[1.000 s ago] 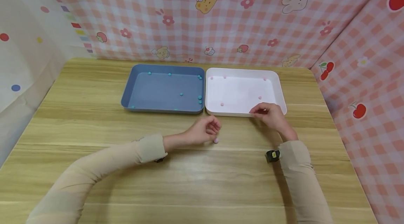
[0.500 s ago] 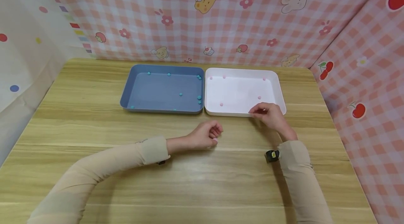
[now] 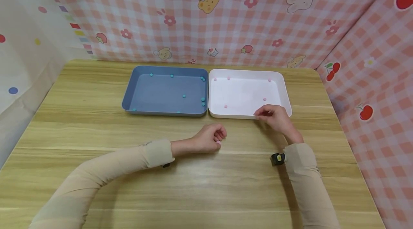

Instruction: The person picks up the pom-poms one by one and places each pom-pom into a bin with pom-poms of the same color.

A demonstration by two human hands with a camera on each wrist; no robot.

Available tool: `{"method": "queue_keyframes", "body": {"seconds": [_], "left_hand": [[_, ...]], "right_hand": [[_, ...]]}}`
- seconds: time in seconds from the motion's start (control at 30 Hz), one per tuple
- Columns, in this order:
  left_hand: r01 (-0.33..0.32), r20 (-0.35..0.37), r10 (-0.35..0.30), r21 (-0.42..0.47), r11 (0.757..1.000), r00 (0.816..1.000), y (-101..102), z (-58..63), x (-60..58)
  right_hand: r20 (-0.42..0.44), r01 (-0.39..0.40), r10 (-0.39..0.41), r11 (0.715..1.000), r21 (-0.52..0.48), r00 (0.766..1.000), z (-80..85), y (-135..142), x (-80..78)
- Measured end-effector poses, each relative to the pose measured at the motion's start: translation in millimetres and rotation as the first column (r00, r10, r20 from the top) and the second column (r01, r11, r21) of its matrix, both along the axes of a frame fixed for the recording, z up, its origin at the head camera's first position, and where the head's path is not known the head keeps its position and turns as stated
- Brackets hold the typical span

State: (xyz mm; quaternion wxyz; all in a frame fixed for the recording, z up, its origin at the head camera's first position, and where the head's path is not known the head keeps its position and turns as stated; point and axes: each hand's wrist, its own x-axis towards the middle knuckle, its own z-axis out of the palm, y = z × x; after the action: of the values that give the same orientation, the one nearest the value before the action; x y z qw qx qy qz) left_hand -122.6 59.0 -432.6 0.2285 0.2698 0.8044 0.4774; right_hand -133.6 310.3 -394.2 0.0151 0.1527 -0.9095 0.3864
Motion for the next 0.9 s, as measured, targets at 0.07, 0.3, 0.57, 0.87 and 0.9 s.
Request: {"method": "queue_keyframes", "body": {"seconds": [0.07, 0.3, 0.57, 0.87, 0.9], "left_hand": [[-0.015, 0.029, 0.014, 0.020, 1.000, 0.999, 0, -0.1, -0.5], [-0.072, 0.099, 0.061, 0.113, 0.991, 0.993, 1, -1.3, -5.9], [-0.080, 0.114, 0.059, 0.188, 0.979, 0.992, 5, 4.2, -13.4], [-0.069, 0.077, 0.054, 0.209, 0.976, 0.996, 18, 20.2, -23.8], [-0.077, 0.074, 0.062, 0.213, 0.974, 0.995, 19, 21.9, -25.2]], "right_hand": [[0.001, 0.004, -0.004, 1.000, 0.007, 1.000, -9.2, 6, -4.0], [0.002, 0.022, -0.022, 1.000, 0.021, 1.000, -25.3, 16, -11.2], [-0.001, 0.007, -0.007, 1.000, 0.002, 1.000, -2.7, 1, -1.0], [0.003, 0.009, -0.009, 1.000, -0.011, 1.000, 4.8, -4, 2.1], [0.004, 0.008, -0.008, 1.000, -0.013, 1.000, 5.3, -5, 2.5]]}}
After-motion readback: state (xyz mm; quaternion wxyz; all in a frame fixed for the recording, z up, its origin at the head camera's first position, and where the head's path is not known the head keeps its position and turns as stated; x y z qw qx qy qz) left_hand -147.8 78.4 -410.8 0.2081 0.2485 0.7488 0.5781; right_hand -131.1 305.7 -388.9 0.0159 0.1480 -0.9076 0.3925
